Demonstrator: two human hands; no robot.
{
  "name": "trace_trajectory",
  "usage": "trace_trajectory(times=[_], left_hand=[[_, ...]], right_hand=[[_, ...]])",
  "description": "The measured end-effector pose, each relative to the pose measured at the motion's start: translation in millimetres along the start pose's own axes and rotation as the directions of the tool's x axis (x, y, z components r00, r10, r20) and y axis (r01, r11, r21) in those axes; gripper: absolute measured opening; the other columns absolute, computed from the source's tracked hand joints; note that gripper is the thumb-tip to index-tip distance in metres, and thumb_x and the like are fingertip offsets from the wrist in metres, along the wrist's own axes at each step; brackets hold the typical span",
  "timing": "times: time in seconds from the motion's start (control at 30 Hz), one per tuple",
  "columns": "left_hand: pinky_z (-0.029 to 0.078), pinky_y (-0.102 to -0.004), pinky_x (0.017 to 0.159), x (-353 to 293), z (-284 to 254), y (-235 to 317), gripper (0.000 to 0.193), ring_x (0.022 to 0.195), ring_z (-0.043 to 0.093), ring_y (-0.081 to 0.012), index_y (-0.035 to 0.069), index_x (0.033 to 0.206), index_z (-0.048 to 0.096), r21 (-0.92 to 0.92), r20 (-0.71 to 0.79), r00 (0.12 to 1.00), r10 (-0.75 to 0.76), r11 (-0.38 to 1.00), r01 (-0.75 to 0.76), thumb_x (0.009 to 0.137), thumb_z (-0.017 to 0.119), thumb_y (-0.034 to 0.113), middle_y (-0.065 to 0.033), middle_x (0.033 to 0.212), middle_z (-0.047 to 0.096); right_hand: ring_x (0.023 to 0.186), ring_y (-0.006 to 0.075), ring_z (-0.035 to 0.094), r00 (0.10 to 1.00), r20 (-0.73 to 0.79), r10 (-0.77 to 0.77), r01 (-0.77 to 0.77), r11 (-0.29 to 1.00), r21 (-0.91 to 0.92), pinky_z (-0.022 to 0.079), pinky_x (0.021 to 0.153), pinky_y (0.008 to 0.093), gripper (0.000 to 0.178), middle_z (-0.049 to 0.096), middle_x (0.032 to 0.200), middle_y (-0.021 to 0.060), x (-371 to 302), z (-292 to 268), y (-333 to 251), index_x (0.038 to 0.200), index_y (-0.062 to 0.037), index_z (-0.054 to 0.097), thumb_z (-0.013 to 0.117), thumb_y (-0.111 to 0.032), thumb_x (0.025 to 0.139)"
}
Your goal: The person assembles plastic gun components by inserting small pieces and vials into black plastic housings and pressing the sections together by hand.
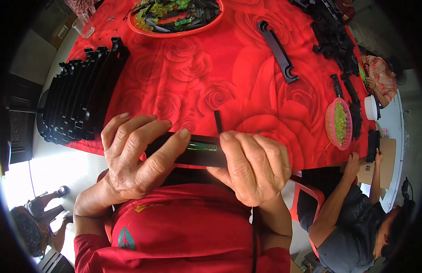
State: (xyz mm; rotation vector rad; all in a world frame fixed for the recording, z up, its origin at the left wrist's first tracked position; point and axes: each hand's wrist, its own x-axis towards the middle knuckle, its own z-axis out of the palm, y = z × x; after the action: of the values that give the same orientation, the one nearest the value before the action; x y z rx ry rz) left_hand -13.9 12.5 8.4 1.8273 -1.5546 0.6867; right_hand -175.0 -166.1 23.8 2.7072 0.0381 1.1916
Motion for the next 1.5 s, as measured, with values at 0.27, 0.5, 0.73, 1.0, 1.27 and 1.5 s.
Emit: trace_trajectory(times=[0.27, 0.5, 0.73, 1.0, 1.27, 1.5], left_hand=[[0.057, -0.0421, 0.072, 7, -10, -12, 0.055, 0.087, 0.070, -0.0306, 0.007, 0.120, 0.069, -0.385, 0.344, 0.939, -0.021, 0.908, 0.162, 0.068, 0.084, 0.004, -0.0108, 0.106, 0.068], [0.051, -0.0394, 0.068, 1, 6, -12, 0.046, 0.083, 0.068, -0.0273, 0.008, 0.117, 0.067, -0.314, 0.395, 0.915, -0.076, 0.925, 0.212, 0.073, 0.081, 0.006, -0.0078, 0.098, 0.066], [0.047, -0.0409, 0.068, -3, 13, -5, 0.039, 0.076, 0.063, -0.0267, 0.007, 0.110, 0.067, -0.277, 0.427, 0.892, -0.150, 0.917, 0.287, 0.074, 0.081, 0.011, -0.0062, 0.090, 0.063], [0.046, -0.0415, 0.067, -8, 10, -1, 0.031, 0.071, 0.061, -0.0292, 0.008, 0.105, 0.067, -0.246, 0.453, 0.856, -0.250, 0.887, 0.390, 0.077, 0.077, 0.011, -0.0078, 0.085, 0.061], [0.045, -0.0414, 0.063, -5, 13, -2, 0.025, 0.065, 0.059, -0.0295, 0.007, 0.099, 0.065, -0.226, 0.429, 0.844, -0.322, 0.867, 0.445, 0.077, 0.077, 0.012, -0.0075, 0.079, 0.059], [0.047, -0.0410, 0.073, -3, 4, -2, 0.033, 0.076, 0.064, -0.0266, 0.009, 0.104, 0.067, -0.196, 0.378, 0.891, -0.251, 0.919, 0.342, 0.074, 0.079, 0.015, -0.0063, 0.088, 0.062]], right_hand=[[0.074, 0.0210, 0.065, 0.994, 0.107, 0.001, -0.015, 0.991, 0.134, 0.053, 0.066, 0.0315, 0.032, 0.071, 0.084, 0.0050, -2, 12, 5, 0.102, -0.0041, 0.078, 0.076, -0.032, 0.087], [0.076, 0.0258, 0.067, 0.967, 0.200, 0.161, -0.205, 0.952, 0.227, 0.054, 0.067, 0.0368, 0.034, 0.071, 0.088, 0.0080, -6, 21, 6, 0.101, -0.0033, 0.078, 0.076, -0.019, 0.071], [0.075, 0.0243, 0.061, 0.937, 0.245, 0.248, -0.323, 0.883, 0.339, 0.048, 0.070, 0.0393, 0.031, 0.066, 0.081, 0.0045, -17, 37, 1, 0.094, -0.0064, 0.071, 0.079, -0.022, 0.069], [0.073, 0.0251, 0.061, 0.921, 0.298, 0.252, -0.358, 0.847, 0.393, 0.050, 0.071, 0.0393, 0.029, 0.066, 0.079, 0.0049, -16, 38, -2, 0.092, -0.0066, 0.073, 0.081, -0.019, 0.066], [0.073, 0.0258, 0.063, 0.906, 0.321, 0.277, -0.390, 0.841, 0.375, 0.051, 0.070, 0.0391, 0.027, 0.069, 0.078, 0.0050, -8, 39, 1, 0.091, -0.0066, 0.075, 0.079, -0.020, 0.068], [0.078, 0.0254, 0.065, 0.974, 0.126, 0.187, -0.217, 0.933, 0.287, 0.051, 0.071, 0.0376, 0.029, 0.070, 0.085, 0.0066, -8, 37, 3, 0.096, -0.0066, 0.077, 0.078, -0.027, 0.075]])
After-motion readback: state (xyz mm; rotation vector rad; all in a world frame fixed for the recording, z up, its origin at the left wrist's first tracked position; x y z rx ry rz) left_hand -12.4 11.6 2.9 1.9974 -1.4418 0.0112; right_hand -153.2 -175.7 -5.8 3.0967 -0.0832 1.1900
